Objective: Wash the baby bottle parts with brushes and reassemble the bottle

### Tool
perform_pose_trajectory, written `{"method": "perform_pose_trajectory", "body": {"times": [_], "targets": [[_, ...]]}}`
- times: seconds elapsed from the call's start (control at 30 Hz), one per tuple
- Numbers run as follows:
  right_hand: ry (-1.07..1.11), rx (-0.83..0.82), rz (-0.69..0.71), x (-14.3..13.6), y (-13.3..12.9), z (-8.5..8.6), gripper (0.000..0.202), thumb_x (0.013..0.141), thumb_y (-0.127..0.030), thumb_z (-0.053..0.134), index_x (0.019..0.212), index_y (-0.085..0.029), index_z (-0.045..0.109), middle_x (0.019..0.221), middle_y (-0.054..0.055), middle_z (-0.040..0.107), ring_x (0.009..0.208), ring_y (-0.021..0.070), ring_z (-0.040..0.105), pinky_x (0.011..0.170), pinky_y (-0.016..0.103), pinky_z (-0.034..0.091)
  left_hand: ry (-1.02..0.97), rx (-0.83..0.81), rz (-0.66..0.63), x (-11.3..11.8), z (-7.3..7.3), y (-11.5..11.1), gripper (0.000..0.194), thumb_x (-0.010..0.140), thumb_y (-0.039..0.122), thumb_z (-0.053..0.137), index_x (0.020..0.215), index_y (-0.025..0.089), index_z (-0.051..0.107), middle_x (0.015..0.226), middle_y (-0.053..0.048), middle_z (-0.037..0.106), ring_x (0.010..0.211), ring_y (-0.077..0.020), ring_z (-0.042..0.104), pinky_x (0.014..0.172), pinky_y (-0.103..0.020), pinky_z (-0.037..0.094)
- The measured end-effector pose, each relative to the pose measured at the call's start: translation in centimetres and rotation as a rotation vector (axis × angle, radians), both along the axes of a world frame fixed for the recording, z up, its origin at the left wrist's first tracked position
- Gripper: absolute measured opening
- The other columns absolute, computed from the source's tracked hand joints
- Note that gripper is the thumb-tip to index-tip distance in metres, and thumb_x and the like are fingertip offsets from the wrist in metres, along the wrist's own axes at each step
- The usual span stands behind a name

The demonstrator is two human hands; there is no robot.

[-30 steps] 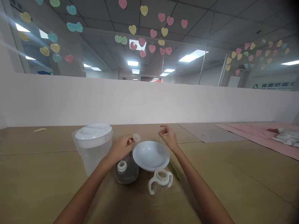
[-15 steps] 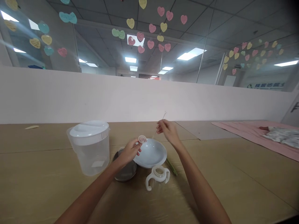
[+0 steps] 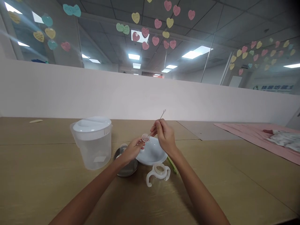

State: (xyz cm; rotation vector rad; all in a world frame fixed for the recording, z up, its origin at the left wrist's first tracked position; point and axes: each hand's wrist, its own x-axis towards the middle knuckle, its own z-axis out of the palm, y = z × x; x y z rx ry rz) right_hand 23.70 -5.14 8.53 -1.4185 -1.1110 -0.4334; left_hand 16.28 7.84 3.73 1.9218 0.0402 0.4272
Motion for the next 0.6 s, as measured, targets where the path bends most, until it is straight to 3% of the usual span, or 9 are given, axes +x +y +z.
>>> {"method": "perform_pose_trajectory", "body": {"times": [0.1,0.27,0.4,0.6], "targets": [[-0.078,-0.054,-0.021,-0.5,-0.3,0.2,0.032,0.092,-0.045,0.032,0.075,-0.02,0.045,0.064,-0.001,0.059,0.052,0.0085,0.057,0.052,0.019,0.045,-0.024,-0.002,-0.04,-0.3,0.3,-0.2,0.035,0.086,0.033,0.039,0.111,0.015,0.055,0.102,-0.007,0.058,0.086,-0.015,0.053,0.081,-0.028,0.046],[-0.119,-0.123,0.018,-0.4,-0.1,0.1,0.033,0.092,-0.041,0.034,0.074,-0.019,0.052,0.063,-0.001,0.058,0.053,0.0094,0.056,0.054,0.02,0.043,-0.067,0.104,0.045,-0.5,0.9,-0.7,0.03,0.086,0.032,0.037,0.099,0.015,0.057,0.094,-0.006,0.06,0.085,-0.0167,0.052,0.078,-0.028,0.044],[-0.228,-0.158,-0.12,-0.1,-0.6,0.5,0.033,0.089,-0.039,0.041,0.071,-0.018,0.059,0.061,0.0,0.054,0.056,0.0102,0.049,0.054,0.021,0.037,-0.09,0.117,0.046,-0.3,0.9,-0.6,0.025,0.085,0.03,0.037,0.091,0.015,0.056,0.097,-0.006,0.06,0.087,-0.0169,0.052,0.075,-0.027,0.043],[-0.18,-0.036,-0.192,-1.9,-3.2,2.4,0.032,0.089,-0.04,0.042,0.073,-0.018,0.06,0.05,-0.005,0.04,0.045,0.0075,0.036,0.046,0.021,0.026,-0.156,0.225,-0.063,-0.8,1.3,-1.0,0.029,0.088,0.033,0.034,0.087,0.016,0.056,0.089,-0.004,0.061,0.081,-0.0158,0.053,0.075,-0.026,0.041]]}}
